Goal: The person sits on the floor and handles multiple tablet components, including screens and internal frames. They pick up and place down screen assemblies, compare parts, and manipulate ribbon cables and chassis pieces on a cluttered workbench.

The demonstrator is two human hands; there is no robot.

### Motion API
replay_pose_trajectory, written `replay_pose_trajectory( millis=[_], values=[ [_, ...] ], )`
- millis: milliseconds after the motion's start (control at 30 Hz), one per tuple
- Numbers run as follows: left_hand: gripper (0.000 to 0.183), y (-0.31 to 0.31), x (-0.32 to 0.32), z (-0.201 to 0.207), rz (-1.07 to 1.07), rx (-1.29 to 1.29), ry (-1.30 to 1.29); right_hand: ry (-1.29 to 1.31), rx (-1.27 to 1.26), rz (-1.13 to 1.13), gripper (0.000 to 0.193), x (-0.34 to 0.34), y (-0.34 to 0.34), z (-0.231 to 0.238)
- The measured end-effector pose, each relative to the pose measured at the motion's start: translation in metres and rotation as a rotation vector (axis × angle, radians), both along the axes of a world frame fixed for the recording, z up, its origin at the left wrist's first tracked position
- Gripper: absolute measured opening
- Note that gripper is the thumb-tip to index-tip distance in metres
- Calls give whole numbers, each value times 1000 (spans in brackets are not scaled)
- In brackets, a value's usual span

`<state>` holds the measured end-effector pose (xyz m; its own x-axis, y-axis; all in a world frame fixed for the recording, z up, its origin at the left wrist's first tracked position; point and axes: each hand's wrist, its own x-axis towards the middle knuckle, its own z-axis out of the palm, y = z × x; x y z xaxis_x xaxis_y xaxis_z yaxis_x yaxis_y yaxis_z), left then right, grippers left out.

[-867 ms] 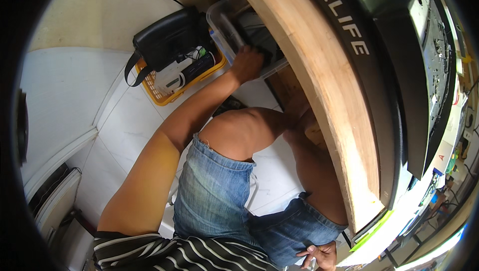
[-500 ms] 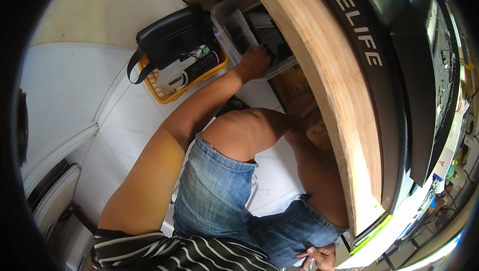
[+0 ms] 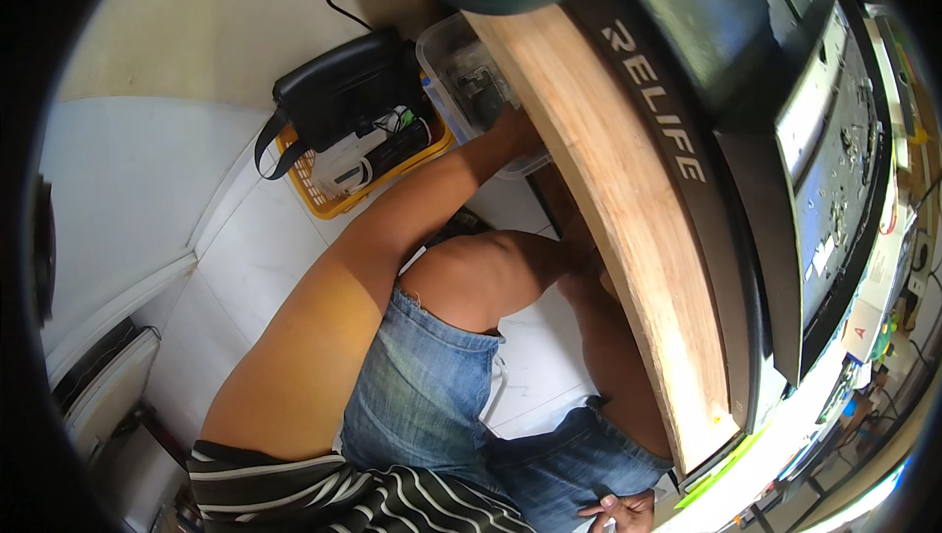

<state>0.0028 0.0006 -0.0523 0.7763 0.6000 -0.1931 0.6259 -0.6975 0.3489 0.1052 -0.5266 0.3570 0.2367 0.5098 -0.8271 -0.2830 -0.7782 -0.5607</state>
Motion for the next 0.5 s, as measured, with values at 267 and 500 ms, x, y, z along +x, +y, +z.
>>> replay_pose_trajectory(
  millis=[267,500],
  values=[
    [33,-22,-42,0,61,-208,-689,-108,-226,216,48,-16,31,14],
    [36,-52,-154,57,449,-783,-762,-113,-310,96,55,-30,37,23]
  ],
)
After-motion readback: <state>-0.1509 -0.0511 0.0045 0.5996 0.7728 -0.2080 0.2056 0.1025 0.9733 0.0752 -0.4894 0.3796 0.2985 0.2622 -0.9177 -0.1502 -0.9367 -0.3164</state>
